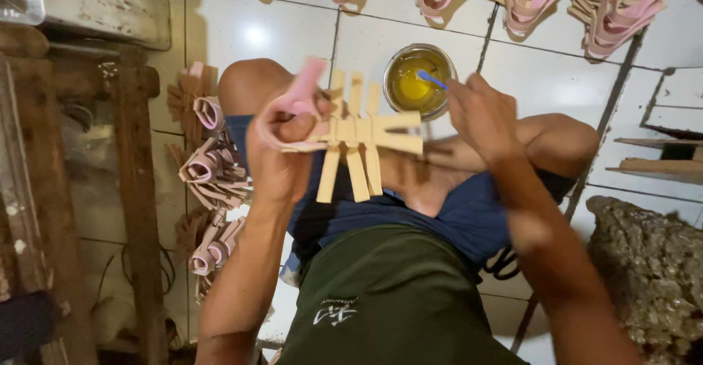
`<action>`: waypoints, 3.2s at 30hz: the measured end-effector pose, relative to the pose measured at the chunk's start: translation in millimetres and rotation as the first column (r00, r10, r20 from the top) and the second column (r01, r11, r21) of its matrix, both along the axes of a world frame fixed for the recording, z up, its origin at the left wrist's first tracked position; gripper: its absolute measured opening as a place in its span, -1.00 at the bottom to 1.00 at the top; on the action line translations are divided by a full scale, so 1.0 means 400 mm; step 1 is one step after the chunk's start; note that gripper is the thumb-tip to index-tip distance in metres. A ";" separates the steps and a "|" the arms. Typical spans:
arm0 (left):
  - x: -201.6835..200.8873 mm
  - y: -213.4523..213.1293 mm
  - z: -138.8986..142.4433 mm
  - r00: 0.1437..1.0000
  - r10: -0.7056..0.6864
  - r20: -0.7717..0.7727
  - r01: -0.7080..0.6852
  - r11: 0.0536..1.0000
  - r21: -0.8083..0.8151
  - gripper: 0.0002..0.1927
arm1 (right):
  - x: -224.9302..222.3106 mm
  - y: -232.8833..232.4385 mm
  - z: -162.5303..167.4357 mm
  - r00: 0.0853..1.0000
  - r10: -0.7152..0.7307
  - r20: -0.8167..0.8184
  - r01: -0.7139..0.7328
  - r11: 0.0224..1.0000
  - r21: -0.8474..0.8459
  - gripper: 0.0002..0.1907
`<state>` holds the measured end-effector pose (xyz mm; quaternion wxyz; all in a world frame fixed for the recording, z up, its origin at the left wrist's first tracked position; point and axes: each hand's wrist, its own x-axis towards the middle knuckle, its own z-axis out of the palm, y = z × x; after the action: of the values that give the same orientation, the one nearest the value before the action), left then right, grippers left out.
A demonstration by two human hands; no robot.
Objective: The person sits on the floor and assembles small craft items by applying a yellow liquid from a metal bowl to wooden sticks attached to pink plastic bases using a toothbrush. They repeatedly dip the toothbrush into the bowl, brush the liquid onto the sticks, and place the finished items on the floor.
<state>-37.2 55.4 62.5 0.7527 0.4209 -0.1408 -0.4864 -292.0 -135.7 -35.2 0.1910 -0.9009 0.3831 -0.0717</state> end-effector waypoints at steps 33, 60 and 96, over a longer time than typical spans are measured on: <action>-0.101 -0.110 0.082 0.882 -0.399 0.249 0.396 0.916 0.063 -0.67 | -0.028 0.153 0.370 0.739 -0.371 0.562 0.180 0.913 0.367 -0.76; -0.033 -0.113 0.135 0.482 -0.550 0.682 0.725 0.687 0.041 -0.44 | -0.051 0.119 0.428 0.852 -0.133 0.506 0.016 0.974 0.228 -0.71; -0.025 -0.094 0.158 0.560 -0.610 0.560 0.681 0.724 0.108 -0.52 | -0.096 0.134 0.454 0.812 -0.126 0.570 0.020 0.982 0.190 -0.81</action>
<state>-47.1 17.7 125.7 0.4691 0.4163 -0.5281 -0.5725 -330.2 -82.0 146.6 0.3738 -0.8006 0.3459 -0.3156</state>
